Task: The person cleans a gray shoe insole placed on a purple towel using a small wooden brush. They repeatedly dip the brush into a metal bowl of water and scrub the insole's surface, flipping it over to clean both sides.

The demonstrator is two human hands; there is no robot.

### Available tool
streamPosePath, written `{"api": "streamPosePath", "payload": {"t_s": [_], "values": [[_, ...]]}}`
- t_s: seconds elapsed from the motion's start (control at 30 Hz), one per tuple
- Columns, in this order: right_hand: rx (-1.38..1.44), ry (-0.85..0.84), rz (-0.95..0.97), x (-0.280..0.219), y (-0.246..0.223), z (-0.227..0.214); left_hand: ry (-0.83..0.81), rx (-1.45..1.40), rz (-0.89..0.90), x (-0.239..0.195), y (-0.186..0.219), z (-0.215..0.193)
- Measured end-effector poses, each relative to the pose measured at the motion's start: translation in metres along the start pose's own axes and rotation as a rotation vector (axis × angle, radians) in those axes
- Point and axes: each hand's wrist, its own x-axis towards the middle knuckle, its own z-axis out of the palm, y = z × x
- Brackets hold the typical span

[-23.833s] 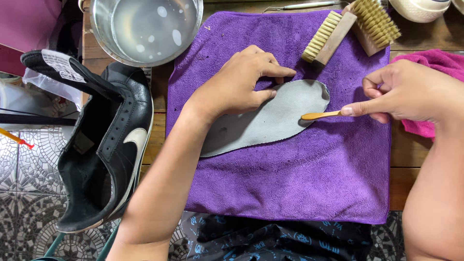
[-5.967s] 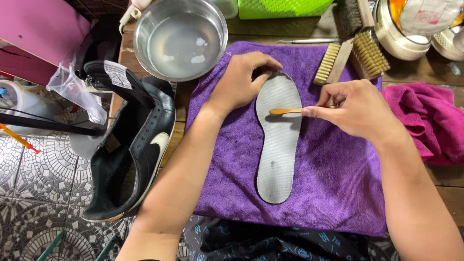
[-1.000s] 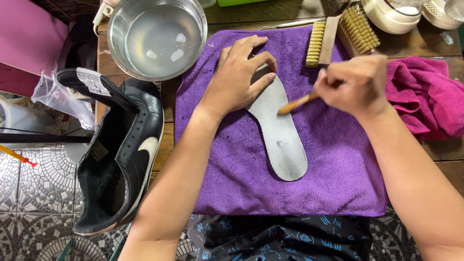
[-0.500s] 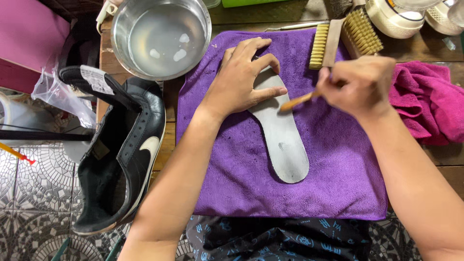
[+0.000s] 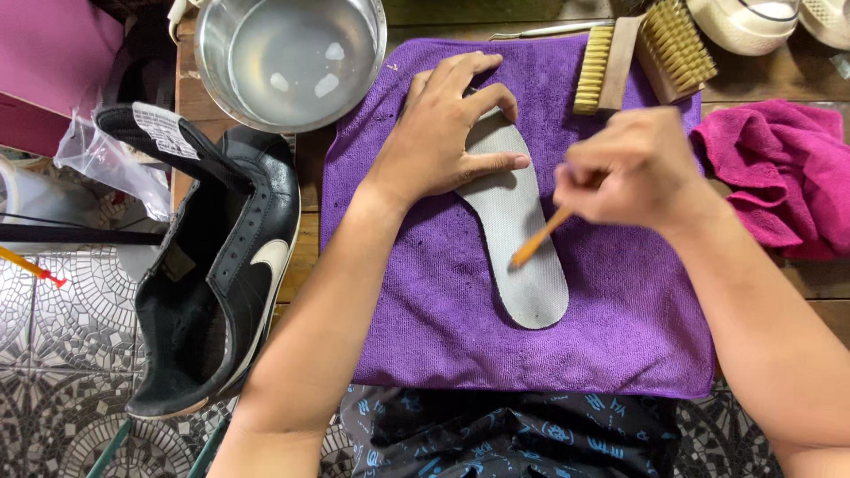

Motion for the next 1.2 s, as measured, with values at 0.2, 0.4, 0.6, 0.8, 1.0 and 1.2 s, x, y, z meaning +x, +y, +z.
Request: {"api": "streamPosePath", "payload": {"t_s": [0.2, 0.4, 0.6, 0.8, 1.0, 1.2], "values": [[0.108, -0.111, -0.095, 0.006, -0.025, -0.003, 0.001, -0.006, -0.004, 0.003, 0.001, 0.000], [0.063, -0.039, -0.024, 0.011, -0.017, -0.014, 0.000, 0.003, -0.001, 0.004, 0.000, 0.000], [0.107, -0.106, 0.006, 0.003, 0.001, -0.011, -0.009, 0.003, 0.002, 0.006, -0.001, -0.002], [0.098, -0.131, -0.134, 0.012, -0.027, -0.020, -0.001, -0.028, 0.028, 0.011, -0.002, 0.003], [0.027, -0.131, 0.035, 0.009, -0.015, -0.024, -0.010, -0.015, -0.004, 0.004, 0.002, -0.003], [0.129, -0.285, -0.035, 0.007, -0.026, -0.023, -0.019, -0.027, -0.002, 0.004, 0.000, -0.001]]}}
